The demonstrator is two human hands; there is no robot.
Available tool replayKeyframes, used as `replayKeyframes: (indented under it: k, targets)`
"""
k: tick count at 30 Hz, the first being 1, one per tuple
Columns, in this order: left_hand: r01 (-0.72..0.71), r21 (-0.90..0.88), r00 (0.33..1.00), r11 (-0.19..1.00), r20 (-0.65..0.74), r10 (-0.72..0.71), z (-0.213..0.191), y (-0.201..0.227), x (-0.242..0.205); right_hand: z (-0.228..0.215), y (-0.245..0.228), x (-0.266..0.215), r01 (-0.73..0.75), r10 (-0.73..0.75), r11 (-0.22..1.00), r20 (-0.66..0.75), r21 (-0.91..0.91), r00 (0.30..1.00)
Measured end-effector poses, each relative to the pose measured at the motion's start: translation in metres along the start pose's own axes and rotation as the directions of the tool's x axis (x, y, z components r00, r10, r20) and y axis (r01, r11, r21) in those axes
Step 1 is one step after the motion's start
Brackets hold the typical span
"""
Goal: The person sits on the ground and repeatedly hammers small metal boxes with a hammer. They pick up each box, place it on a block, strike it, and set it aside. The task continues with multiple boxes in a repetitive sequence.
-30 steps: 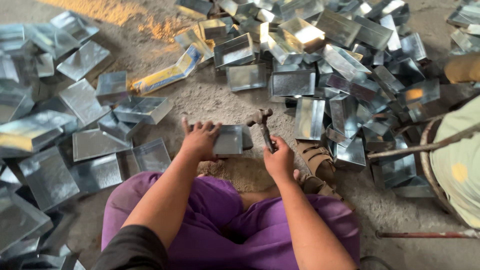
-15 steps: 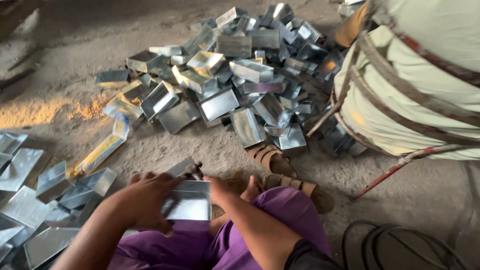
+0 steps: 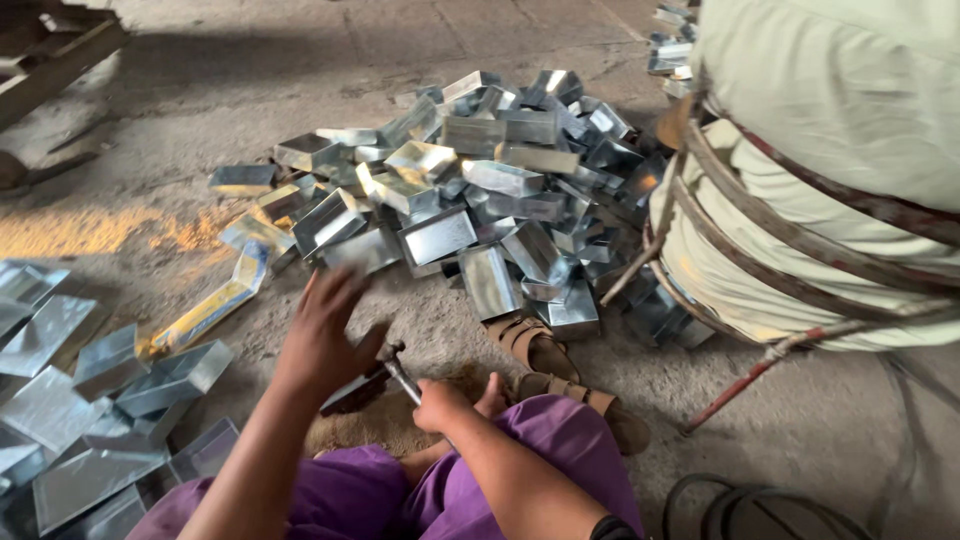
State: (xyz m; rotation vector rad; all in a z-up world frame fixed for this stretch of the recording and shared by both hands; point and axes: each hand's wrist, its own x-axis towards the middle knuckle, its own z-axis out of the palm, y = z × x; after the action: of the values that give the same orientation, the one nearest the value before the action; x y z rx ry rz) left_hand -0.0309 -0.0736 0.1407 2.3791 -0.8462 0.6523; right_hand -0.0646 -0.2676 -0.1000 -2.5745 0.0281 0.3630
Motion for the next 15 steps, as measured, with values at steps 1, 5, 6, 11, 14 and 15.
replayKeyframes:
  k: [1, 5, 6, 11, 14, 15]
  targets:
    - [0.139, 0.089, 0.957, 0.986, 0.243, -0.157, -0.003, -0.022, -0.036, 0.004, 0.002, 0.003, 0.012, -0.012, 1.0, 0.008, -0.016, 1.0]
    - [0.616, 0.386, 0.356, 0.687, 0.641, -0.68, -0.056, -0.106, -0.185, 0.015, 0.007, 0.018, -0.065, 0.068, 0.997, 0.058, -0.051, 0.996]
    - [0.699, 0.442, 0.27, 0.562, 0.565, -0.78, -0.068, -0.123, -0.216, 0.016, 0.009, 0.023, -0.073, 0.076, 0.995, 0.055, -0.065, 0.996]
    - [0.825, 0.195, 0.494, 0.531, 0.209, -0.844, -0.107, -0.175, -0.331, 0.027, 0.014, 0.033, -0.045, 0.044, 0.999, 0.051, 0.016, 0.998]
    - [0.893, 0.314, 0.288, 0.321, 0.148, -0.946, -0.096, -0.19, -0.336, 0.025, 0.016, 0.035, -0.048, 0.048, 0.998, -0.007, -0.04, 0.999]
    - [0.901, 0.349, 0.219, 0.259, 0.152, -0.964, -0.088, -0.19, -0.332, 0.027, 0.017, 0.032, -0.065, 0.065, 0.996, 0.008, -0.055, 0.998]
